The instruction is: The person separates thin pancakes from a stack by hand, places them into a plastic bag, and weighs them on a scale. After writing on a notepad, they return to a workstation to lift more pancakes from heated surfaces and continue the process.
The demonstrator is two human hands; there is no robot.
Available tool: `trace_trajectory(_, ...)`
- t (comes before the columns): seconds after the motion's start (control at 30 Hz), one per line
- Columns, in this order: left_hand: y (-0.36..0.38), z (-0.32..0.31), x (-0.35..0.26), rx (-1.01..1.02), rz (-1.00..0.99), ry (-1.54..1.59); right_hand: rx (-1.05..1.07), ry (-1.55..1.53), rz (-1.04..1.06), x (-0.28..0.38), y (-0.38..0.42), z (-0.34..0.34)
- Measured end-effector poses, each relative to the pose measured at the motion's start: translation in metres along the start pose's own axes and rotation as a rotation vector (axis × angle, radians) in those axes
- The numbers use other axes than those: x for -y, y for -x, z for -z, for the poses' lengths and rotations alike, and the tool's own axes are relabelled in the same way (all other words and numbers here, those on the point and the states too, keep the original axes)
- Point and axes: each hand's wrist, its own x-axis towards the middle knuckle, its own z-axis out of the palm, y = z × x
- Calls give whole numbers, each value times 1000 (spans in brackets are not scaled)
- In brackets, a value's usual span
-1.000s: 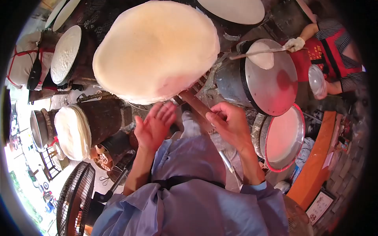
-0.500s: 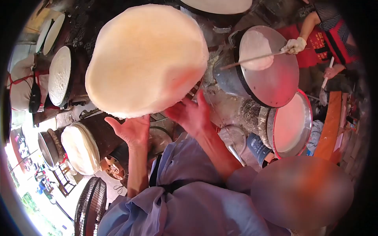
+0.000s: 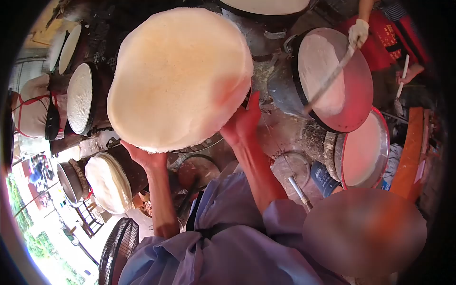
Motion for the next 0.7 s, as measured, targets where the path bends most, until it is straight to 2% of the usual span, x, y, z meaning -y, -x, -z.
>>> trace_trajectory(0.07,-6,-5,-1,4,-57,-99,407,-348,-104,-2,-15,23)
trace_trajectory(0.13,-13,-1,-12,35,-62,-140,517,-445,-94,-4,-22,37)
trace_trajectory(0.2,-17,16,-25,172,44,6,333,-288,23,-1,-17,21)
trace_trajectory(0.3,-31,32,-39,337,110,79,-110,46,183,0,-10,-13)
trace_trajectory(0.33,-38,33,-43,385,115,80,-114,87,211,0,-11,-9)
trace_trajectory(0.43,-59,34,-54,255,5,-133,-120,216,288,2,-19,30)
trace_trajectory(0.63,-107,7,-79,412,186,-254,-130,333,288,8,-25,57)
trace_trajectory(0.7,-121,12,-89,401,301,-171,-132,334,271,8,-26,59)
